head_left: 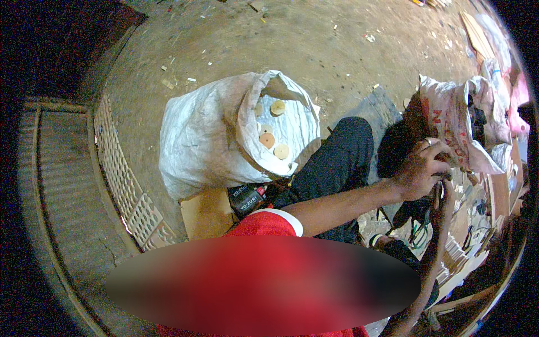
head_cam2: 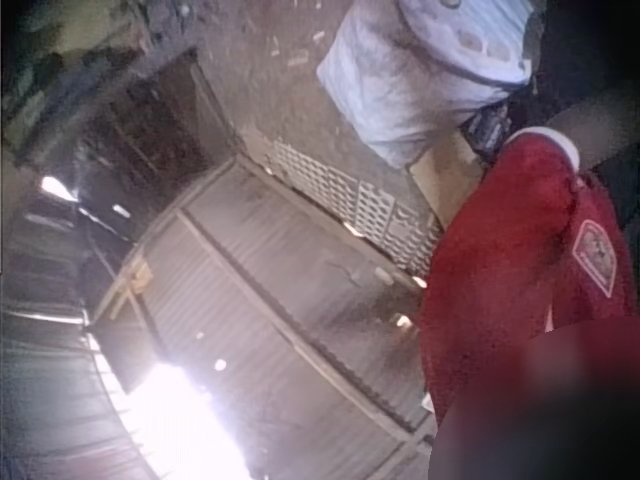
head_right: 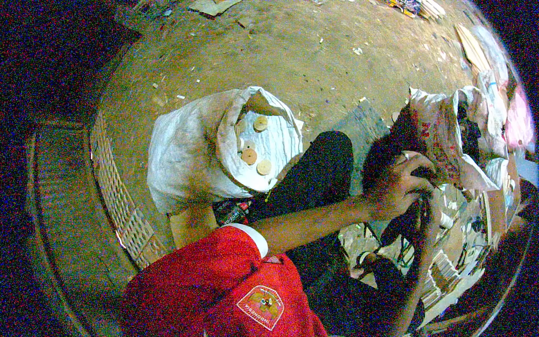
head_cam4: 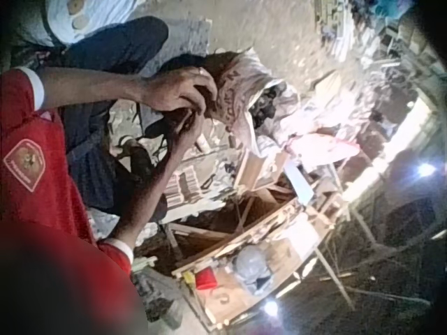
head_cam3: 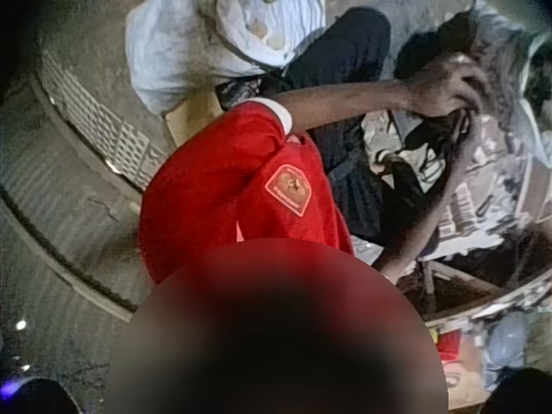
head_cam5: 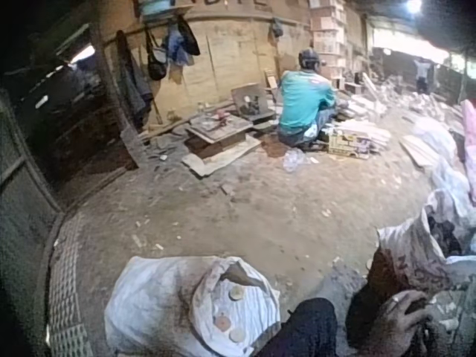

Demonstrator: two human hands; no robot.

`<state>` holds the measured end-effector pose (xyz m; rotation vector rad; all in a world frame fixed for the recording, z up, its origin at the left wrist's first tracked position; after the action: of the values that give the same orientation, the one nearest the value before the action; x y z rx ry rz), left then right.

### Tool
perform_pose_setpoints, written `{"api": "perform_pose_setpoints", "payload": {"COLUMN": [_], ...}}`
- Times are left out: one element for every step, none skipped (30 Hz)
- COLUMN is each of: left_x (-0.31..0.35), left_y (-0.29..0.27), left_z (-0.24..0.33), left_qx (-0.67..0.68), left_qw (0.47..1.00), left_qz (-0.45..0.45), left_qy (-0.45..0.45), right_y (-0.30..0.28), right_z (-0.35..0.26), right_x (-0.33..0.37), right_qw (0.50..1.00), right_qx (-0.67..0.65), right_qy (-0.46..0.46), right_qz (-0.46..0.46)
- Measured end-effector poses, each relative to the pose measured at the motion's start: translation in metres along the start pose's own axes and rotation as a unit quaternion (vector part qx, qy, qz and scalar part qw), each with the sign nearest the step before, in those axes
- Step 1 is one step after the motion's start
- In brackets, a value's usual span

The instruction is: The person sits on the floor and repeatedly picks up small wooden discs, threads them onto a long rod, and then uses a brush to apply a dark coating to the rod. The coated rod is then placed into a sack.

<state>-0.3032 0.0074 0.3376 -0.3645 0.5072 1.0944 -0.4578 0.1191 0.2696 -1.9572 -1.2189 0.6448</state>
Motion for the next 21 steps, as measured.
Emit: {"api": "perform_pose_setpoints", "payload": {"left_x": [0.002, 0.006, 0.006, 0.015, 0.026, 0.045, 0.059, 0.087, 0.133, 0.202, 0.255, 0.312, 0.334, 0.355, 0.363, 0.368, 0.360, 0.360, 0.355, 0.339, 0.327], "left_y": [-0.003, -0.003, -0.015, -0.044, -0.082, -0.118, -0.172, -0.201, -0.223, -0.236, -0.253, -0.268, -0.278, -0.287, -0.292, -0.297, -0.300, -0.295, -0.290, -0.279, -0.271], "left_z": [-0.007, -0.015, -0.027, -0.058, -0.111, -0.164, -0.186, -0.223, -0.271, -0.329, -0.353, -0.371, -0.388, -0.395, -0.398, -0.397, -0.394, -0.387, -0.380, -0.368, -0.357], "left_qx": [0.024, 0.044, 0.073, 0.041, -0.008, -0.048, -0.162, -0.279, -0.476, -0.526, -0.525, -0.499, -0.518, -0.525, -0.537, -0.551, -0.572, -0.554, -0.541, -0.541, -0.540], "left_qw": [1.000, 0.998, 0.997, 0.995, 0.977, 0.942, 0.945, 0.926, 0.822, 0.681, 0.648, 0.595, 0.613, 0.625, 0.637, 0.619, 0.618, 0.587, 0.551, 0.554, 0.555], "left_qz": [-0.010, -0.041, -0.028, 0.020, 0.047, 0.067, 0.141, 0.051, -0.168, -0.382, -0.467, -0.571, -0.549, -0.530, -0.507, -0.514, -0.481, -0.538, -0.587, -0.601, -0.614], "left_qy": [-0.015, -0.030, -0.022, -0.092, -0.209, -0.325, -0.248, -0.251, -0.263, -0.336, -0.295, -0.265, -0.235, -0.230, -0.222, -0.222, -0.245, -0.243, -0.244, -0.197, -0.153], "right_y": [0.005, 0.003, -0.003, -0.017, -0.030, -0.033, -0.048, -0.060, -0.069, -0.075, -0.078, -0.079, -0.078, -0.073, -0.069, -0.063, -0.054, -0.050, -0.050, -0.045, -0.041], "right_z": [0.003, 0.006, 0.001, -0.004, -0.008, 0.006, 0.003, 0.003, 0.006, 0.004, 0.008, 0.011, 0.012, 0.017, 0.004, -0.004, -0.014, -0.026, -0.037, -0.036, -0.038], "right_x": [-0.001, -0.004, -0.006, -0.008, -0.008, -0.012, -0.011, -0.010, -0.008, -0.007, -0.006, -0.007, -0.008, -0.010, -0.013, -0.015, -0.017, -0.015, -0.013, -0.012, -0.012], "right_qw": [1.000, 0.998, 0.999, 0.996, 0.989, 0.997, 0.992, 0.990, 0.986, 0.987, 0.985, 0.983, 0.982, 0.982, 0.984, 0.985, 0.986, 0.980, 0.970, 0.975, 0.978], "right_qx": [0.017, 0.054, 0.020, 0.008, -0.003, 0.006, -0.010, -0.011, -0.058, -0.017, -0.015, -0.010, -0.003, 0.017, -0.001, -0.012, -0.022, 0.039, 0.045, 0.033, 0.022], "right_qy": [0.001, 0.008, -0.029, -0.061, -0.092, -0.013, -0.031, -0.024, -0.006, -0.008, 0.016, 0.036, 0.040, 0.067, -0.011, -0.047, -0.091, -0.134, -0.167, -0.142, -0.123], "right_qz": [-0.019, -0.014, 0.011, 0.060, 0.113, 0.075, 0.121, 0.139, 0.159, 0.163, 0.172, 0.179, 0.183, 0.177, 0.175, 0.164, 0.139, 0.144, 0.172, 0.166, 0.168]}}
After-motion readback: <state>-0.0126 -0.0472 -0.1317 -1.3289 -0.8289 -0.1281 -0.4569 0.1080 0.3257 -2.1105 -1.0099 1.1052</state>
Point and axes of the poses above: each hand's wrist, its own x-axis away from the middle knuckle, its own y-axis out of the palm, z = x × y, the point moved 9 cm from there along -x, towards the middle knuckle, and after that the axes turned 6 degrees about z, right-handed, at the moved point
